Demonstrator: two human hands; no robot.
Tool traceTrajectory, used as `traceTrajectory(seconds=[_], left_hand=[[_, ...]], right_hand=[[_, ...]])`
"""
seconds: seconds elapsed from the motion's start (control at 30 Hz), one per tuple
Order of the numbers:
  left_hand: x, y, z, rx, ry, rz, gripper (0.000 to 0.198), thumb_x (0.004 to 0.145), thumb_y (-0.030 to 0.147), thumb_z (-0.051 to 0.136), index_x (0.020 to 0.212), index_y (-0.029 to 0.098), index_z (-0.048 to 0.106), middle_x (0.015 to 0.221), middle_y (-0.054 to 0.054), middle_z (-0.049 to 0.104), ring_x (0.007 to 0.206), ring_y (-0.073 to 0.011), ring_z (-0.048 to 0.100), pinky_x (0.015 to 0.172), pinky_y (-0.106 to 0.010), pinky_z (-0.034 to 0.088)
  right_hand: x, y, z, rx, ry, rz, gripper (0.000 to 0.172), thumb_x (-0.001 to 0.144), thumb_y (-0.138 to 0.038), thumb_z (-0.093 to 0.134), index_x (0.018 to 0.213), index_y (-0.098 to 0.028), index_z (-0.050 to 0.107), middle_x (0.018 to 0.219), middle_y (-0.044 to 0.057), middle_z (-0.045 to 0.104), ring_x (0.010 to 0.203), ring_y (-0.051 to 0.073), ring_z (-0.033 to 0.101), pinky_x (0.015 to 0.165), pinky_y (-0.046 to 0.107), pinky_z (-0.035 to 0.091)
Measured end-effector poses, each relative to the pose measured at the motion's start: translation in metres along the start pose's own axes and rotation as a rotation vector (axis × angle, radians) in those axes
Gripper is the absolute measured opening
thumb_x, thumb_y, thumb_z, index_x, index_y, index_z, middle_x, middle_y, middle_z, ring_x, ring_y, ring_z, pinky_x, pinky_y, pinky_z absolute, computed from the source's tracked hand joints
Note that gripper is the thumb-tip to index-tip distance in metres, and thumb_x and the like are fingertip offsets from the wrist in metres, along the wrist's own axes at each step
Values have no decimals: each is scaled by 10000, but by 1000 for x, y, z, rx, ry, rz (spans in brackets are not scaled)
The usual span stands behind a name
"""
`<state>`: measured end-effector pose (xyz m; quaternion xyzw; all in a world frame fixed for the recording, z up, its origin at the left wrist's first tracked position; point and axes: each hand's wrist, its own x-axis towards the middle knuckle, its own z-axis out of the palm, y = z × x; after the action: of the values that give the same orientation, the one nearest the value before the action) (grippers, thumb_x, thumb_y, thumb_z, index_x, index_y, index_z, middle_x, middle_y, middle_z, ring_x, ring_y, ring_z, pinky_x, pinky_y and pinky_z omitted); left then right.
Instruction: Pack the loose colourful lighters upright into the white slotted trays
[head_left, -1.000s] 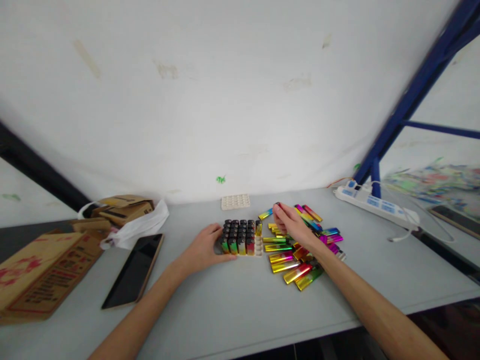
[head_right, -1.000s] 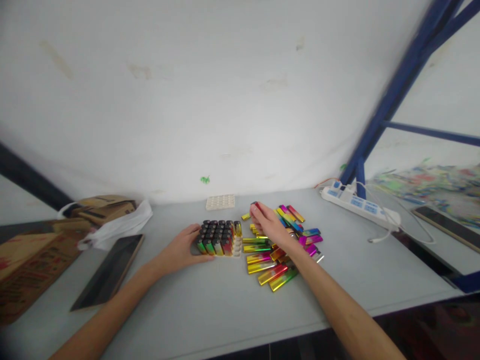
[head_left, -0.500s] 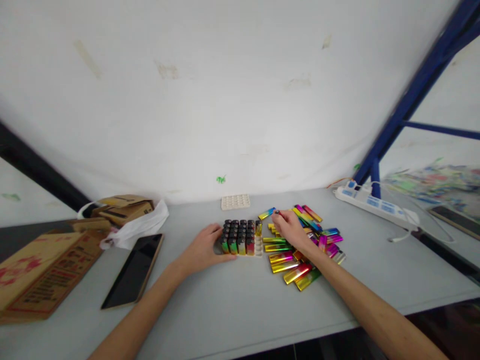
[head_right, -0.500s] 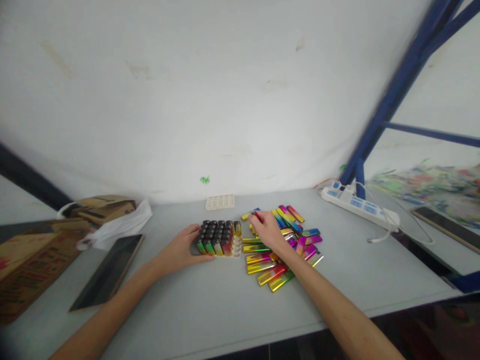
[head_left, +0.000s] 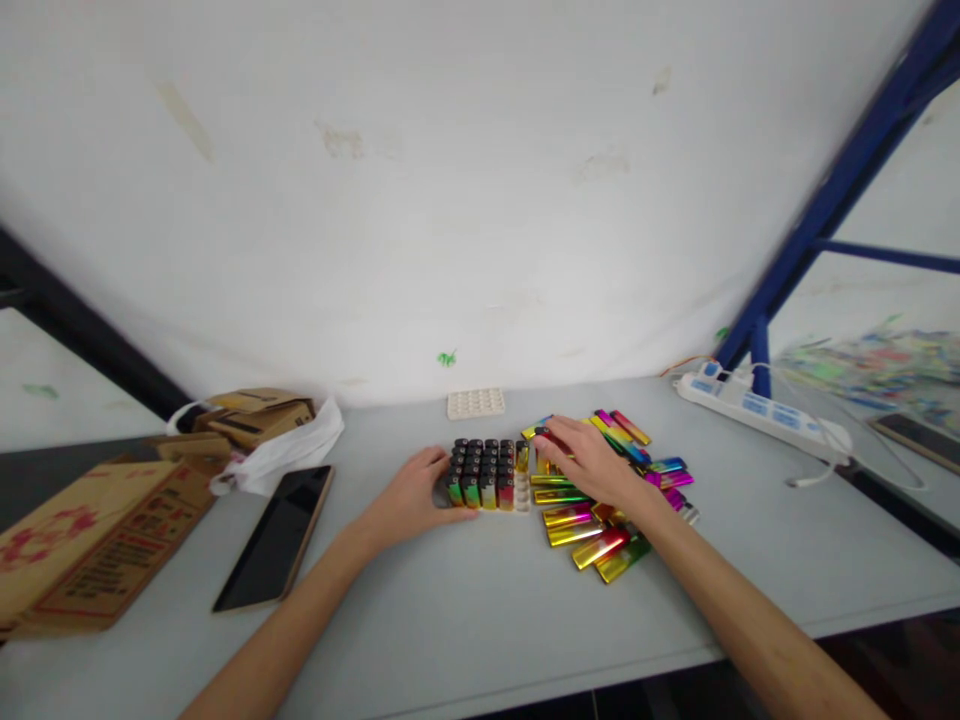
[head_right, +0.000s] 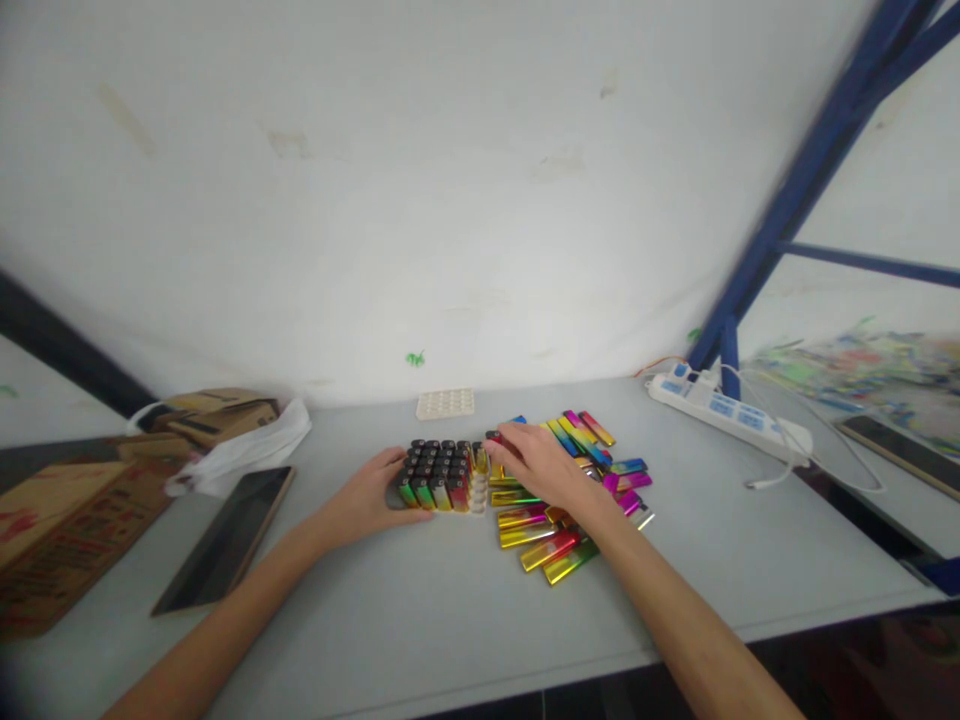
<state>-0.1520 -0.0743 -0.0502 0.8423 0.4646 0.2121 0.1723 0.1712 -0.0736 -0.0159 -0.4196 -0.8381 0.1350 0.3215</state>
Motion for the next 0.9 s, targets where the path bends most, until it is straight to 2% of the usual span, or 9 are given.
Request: traceTrajectory(seconds=[0.1,0.27,0.4,0.53,0.67,0.77,0.9], left_hand=[[0,1,-1,-3,2,-2,604,708,645,923,1132,239,780,1217,-116,746,1152,-365,701,1086,-498,563],[0,1,0,2,-3,0,587,713,657,917,1089,230,778,1191,-114,743,1133,-364,707,1061,-483,571],[0,0,1,5,1,2,598,714,664,915,1091,221,777,1183,-119,741,1117,-364,707,1055,-494,570],[0,-1,1,15,-11,3,604,728,671,904,1105,218,772,1209,-126,734,1139,-365,703,1065,-498,570],[-1,0,0,26,-10,-5,613,723,659,910,1127,220,770,1222,-124,735,1167,-373,702,1092,-497,563],[-1,1,-1,23,-11,-7,611,725,660,907,1118,212,773,1205,-127,737,1146,-376,710,1074,-500,573],[0,2,-1,17,-3,-9,603,710,667,915,1086,216,778,1195,-125,743,1137,-377,712,1065,-497,578]], right_hand=[[0,4,2,-8,-102,-10,444,1152,-509,408,863,-237,607,784,38,664,692,202,570,718,338,428],[0,6,6,23,-150,35,421,1120,-466,542,789,-222,633,732,32,690,643,187,572,671,313,389],[-1,8,9,12,-214,32,377,1106,-413,600,800,-209,686,742,31,722,644,183,602,665,302,393],[-1,9,14,-136,-217,-13,401,1089,-469,637,810,-193,718,782,66,734,709,211,631,685,319,400],[-1,13,3,-107,-236,-18,435,1096,-525,602,844,-198,740,805,61,737,739,216,640,717,326,437],[-3,22,-10,-74,-251,-22,356,1089,-502,620,946,-211,767,913,72,754,847,239,674,804,347,493],[-8,35,-15,-75,-369,-2,241,1015,-458,742,1028,-221,783,1053,91,728,977,272,684,902,390,537]])
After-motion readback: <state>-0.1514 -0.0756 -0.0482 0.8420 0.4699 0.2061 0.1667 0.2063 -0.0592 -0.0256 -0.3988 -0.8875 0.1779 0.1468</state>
